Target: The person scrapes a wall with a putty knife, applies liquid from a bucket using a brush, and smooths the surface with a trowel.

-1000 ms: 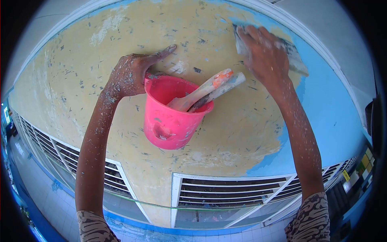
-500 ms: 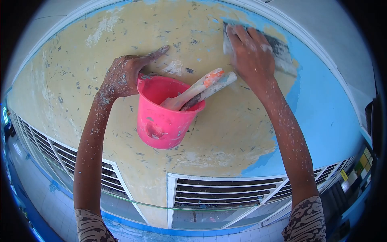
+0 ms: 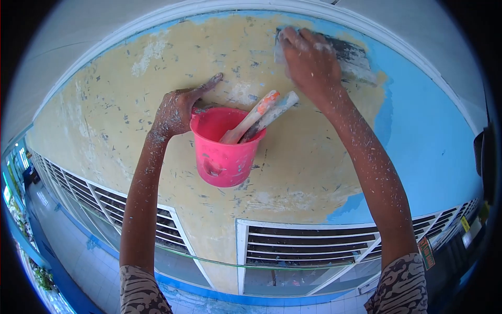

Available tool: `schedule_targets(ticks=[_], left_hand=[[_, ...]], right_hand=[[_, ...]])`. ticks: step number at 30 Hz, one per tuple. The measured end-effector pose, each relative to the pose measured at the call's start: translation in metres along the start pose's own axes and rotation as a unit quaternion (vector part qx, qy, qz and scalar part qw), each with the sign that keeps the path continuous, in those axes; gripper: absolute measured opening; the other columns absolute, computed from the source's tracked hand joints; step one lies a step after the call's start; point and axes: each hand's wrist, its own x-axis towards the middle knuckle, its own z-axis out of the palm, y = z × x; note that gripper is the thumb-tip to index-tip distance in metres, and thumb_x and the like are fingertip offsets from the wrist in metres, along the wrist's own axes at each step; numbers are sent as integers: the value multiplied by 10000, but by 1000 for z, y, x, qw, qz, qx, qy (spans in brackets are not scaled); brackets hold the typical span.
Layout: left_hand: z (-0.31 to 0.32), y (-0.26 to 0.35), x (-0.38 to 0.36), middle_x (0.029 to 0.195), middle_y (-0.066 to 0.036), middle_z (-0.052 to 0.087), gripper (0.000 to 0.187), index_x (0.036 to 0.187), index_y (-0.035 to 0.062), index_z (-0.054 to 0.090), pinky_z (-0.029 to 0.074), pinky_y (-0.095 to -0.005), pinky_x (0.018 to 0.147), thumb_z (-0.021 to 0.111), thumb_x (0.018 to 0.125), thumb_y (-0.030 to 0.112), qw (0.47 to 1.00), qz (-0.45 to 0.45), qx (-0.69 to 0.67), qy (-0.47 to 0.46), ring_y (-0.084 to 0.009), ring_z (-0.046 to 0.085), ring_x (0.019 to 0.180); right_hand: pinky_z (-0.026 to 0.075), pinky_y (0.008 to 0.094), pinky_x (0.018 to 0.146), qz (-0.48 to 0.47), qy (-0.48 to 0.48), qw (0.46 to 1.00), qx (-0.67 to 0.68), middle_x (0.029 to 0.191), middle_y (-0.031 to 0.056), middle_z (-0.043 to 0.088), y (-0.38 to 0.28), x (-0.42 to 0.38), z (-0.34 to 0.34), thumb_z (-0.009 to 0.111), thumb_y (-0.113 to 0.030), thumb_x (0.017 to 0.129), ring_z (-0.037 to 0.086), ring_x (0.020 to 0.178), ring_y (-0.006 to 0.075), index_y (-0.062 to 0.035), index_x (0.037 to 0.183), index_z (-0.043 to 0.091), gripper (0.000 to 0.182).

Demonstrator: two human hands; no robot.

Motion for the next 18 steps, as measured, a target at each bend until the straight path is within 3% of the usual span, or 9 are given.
schedule_targets(ticks=[5,7,11,13,14,15,16,17,18], left_hand=[[-8,7,-9,823,-200,657,785,1523,270,448,524,-417,696,763,805,285,998,-40,1,-46,-324,625,669],[-9,7,-11,838,-191,656,785,1524,268,447,521,-415,696,762,806,288,999,-36,-9,-39,-316,617,670],[-11,11,-10,958,-211,714,745,1521,269,439,548,-445,748,744,844,338,997,-58,7,-57,-382,688,784],[-11,15,-13,1016,-215,711,720,1520,264,441,544,-446,753,730,863,331,996,-74,-2,-52,-376,688,789],[-11,17,-13,1016,-215,711,720,1520,264,441,544,-446,753,730,863,331,996,-71,1,-53,-376,688,789],[-11,17,-12,1019,-214,713,720,1519,260,441,547,-444,764,731,865,339,994,-90,-4,-65,-374,692,804],[-11,17,-13,1022,-213,714,720,1519,255,440,549,-442,775,732,867,347,991,-111,-9,-76,-372,697,820],[-11,17,-13,1022,-213,714,720,1519,255,440,549,-442,775,732,867,347,991,-110,-5,-79,-372,697,820],[-9,17,-13,1046,-208,716,718,1518,258,443,552,-438,792,734,868,346,993,-100,-18,-64,-369,702,849]], right_hand=[[546,391,882,-25,-95,989,111,1048,50,646,-2,-49,-49,655,-51,784,632,1023,221,-36,945,728,178],[540,413,858,95,-227,955,168,1008,79,643,8,-62,-77,649,-21,769,634,996,278,-34,974,722,219],[510,453,798,291,-192,895,278,938,149,624,14,-145,-139,629,53,718,631,944,361,-6,1043,701,338],[504,377,700,440,-199,778,402,838,153,626,5,-221,-175,605,27,700,625,728,337,49,991,674,300],[511,308,704,596,-155,592,520,829,58,616,-10,-281,-191,650,-26,632,585,760,153,52,982,679,360],[513,348,739,684,-218,512,471,871,64,606,-28,-313,-219,690,-97,670,613,784,198,66,1002,622,377],[514,376,787,807,-144,443,364,965,102,584,-72,-389,-235,709,-106,650,605,859,233,40,1110,532,515],[509,410,827,820,-209,390,362,1032,127,555,-106,-479,-259,717,-111,650,589,911,255,13,1177,444,606],[501,422,840,844,-180,330,383,981,99,567,-146,-537,-287,732,-109,637,588,904,251,5,1085,524,507]])
